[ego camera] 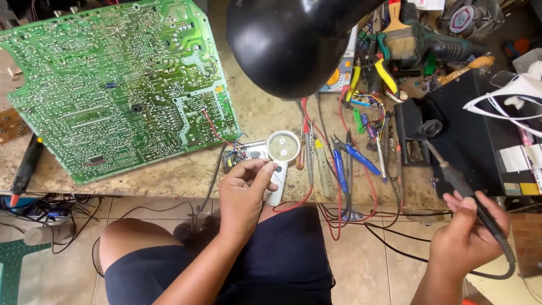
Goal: Repairing a large circuit board by stripping wires, soldering connections, and inspecting the work with a magnifying glass at a workbench.
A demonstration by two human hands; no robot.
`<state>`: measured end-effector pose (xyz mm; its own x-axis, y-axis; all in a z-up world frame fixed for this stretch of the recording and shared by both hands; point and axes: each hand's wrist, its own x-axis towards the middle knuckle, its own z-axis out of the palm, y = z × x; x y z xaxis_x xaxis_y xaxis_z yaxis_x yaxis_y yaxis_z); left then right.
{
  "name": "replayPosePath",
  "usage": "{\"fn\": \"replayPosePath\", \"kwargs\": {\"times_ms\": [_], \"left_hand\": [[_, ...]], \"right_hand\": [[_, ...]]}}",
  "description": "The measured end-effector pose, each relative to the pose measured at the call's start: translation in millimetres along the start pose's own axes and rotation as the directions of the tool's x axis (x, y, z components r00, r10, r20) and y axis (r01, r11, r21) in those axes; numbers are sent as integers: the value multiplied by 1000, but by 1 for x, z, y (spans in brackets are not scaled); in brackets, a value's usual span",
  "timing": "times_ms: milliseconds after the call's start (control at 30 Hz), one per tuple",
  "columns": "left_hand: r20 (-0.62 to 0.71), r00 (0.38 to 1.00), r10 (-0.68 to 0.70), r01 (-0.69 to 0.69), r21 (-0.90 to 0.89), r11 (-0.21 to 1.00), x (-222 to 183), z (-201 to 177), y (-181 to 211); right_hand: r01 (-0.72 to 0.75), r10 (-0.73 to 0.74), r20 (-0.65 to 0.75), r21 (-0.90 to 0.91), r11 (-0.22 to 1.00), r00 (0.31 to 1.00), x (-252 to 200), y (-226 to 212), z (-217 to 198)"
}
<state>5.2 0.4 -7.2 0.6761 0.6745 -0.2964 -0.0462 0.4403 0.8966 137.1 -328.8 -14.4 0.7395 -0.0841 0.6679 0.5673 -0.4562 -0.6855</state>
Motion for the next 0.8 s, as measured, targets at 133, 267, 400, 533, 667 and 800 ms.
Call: {"fn": "replayPosePath", "kwargs": {"times_ms": [133,267,400,533,667,800], "left_hand": [[-2,1000,13,-13,58,998,-1,-4,2],[8,1000,14,-15,72,997,-1,-6,2],[36,998,49,-52,86,995,1,-8,0],[65,997,-48,48,7,999,0,-10,3],[101,981,-164,170,-63,983,2,-11,5],[124,977,-173,176,-13,984,2,-15,0]], "right_hand": [[50,-50,-15,-16,999,999,9,8,-6],[33,-34,-20,-48,998,999,13,8,-8],[21,-21,-11,-49,999,1000,11,5,-7],[23,-24,-9,-52,998,1000,10,4,-7],[27,-28,-20,-62,998,999,11,4,-8],[6,-6,-103,-1,1000,995,19,22,-6]]}}
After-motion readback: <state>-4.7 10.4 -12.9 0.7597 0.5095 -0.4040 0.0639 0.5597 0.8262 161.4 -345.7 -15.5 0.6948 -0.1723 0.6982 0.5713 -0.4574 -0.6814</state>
